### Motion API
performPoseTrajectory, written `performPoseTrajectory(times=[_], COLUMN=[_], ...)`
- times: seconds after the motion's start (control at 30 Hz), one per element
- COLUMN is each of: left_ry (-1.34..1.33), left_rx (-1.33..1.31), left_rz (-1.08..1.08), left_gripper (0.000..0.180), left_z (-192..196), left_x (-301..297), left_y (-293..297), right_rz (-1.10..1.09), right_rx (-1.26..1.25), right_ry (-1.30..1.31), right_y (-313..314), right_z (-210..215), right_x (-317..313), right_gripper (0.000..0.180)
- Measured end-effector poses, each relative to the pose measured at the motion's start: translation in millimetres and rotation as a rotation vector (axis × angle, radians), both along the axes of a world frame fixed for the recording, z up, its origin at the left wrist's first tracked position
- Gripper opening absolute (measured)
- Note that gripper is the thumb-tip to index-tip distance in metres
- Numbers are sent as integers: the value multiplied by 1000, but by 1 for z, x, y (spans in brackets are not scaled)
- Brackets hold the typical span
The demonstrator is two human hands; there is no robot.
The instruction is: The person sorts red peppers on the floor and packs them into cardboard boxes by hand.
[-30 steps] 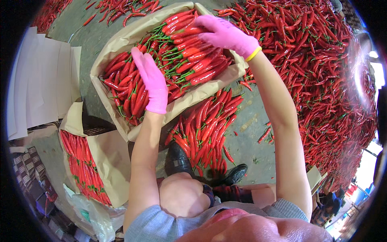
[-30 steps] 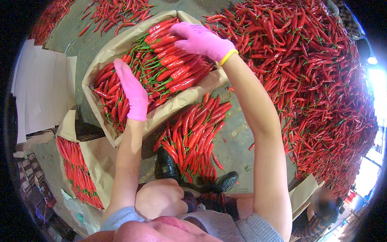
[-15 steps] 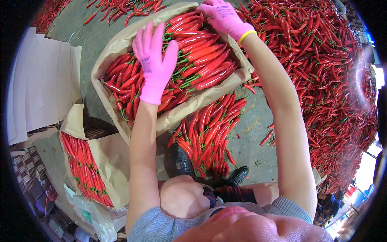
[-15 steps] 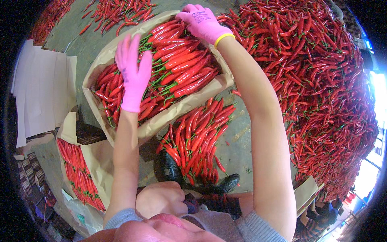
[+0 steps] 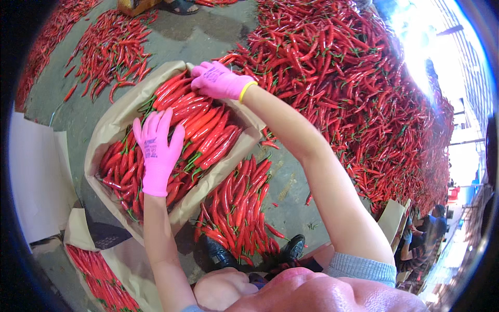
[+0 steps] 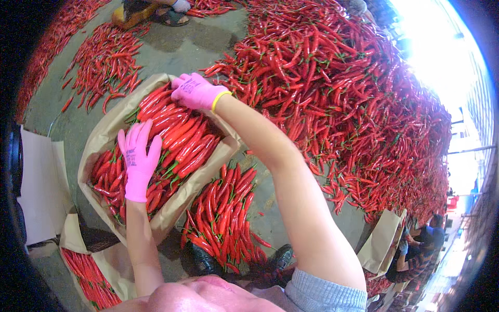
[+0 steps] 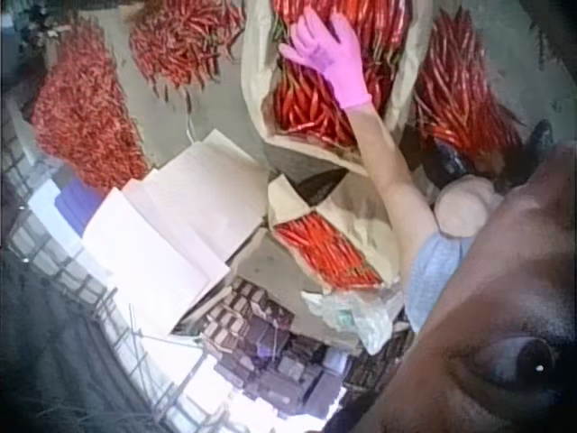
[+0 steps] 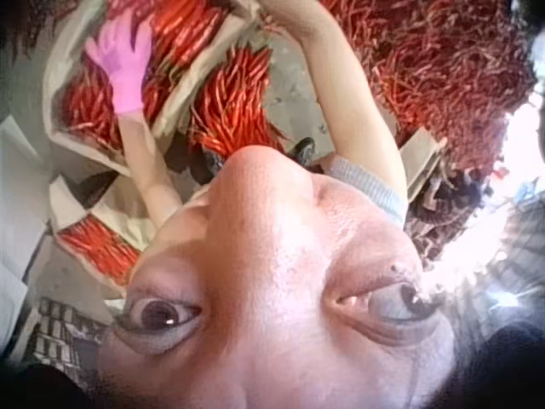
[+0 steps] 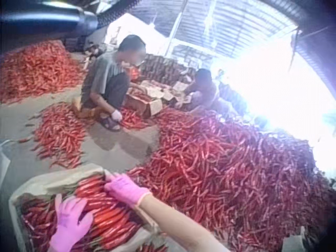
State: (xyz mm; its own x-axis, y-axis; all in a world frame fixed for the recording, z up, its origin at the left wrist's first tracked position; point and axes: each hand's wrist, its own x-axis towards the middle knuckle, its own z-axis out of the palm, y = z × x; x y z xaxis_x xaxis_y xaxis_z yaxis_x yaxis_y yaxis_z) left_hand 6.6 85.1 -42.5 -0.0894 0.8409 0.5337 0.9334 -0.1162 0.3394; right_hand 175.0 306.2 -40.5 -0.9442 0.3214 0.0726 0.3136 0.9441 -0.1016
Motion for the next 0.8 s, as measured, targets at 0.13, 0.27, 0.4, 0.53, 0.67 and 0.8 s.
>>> performPoseTrajectory(times=[0.13,0.27,0.4,0.53,0.67,0.8], left_ry=[-80,-400,-916,-730,-670,-644], left_rx=[8,65,164,252,230,264], left_rz=[-6,8,134,73,115,184], left_gripper=[43,41,48,47,49,47], left_z=[7,4,-21,-77,-66,-64], left_x=[3,-10,-28,-39,-3,2], left_y=[-1,-12,1,20,23,29], right_rz=[-122,-186,-308,-259,-150,-112], right_rx=[77,-127,-339,-469,-298,-206], right_ry=[-111,208,386,494,348,300], right_y=[-7,-1,-18,-54,-43,-36], right_z=[13,27,31,26,3,3], right_x=[-21,18,44,19,18,3], right_gripper=[18,32,31,30,26,22])
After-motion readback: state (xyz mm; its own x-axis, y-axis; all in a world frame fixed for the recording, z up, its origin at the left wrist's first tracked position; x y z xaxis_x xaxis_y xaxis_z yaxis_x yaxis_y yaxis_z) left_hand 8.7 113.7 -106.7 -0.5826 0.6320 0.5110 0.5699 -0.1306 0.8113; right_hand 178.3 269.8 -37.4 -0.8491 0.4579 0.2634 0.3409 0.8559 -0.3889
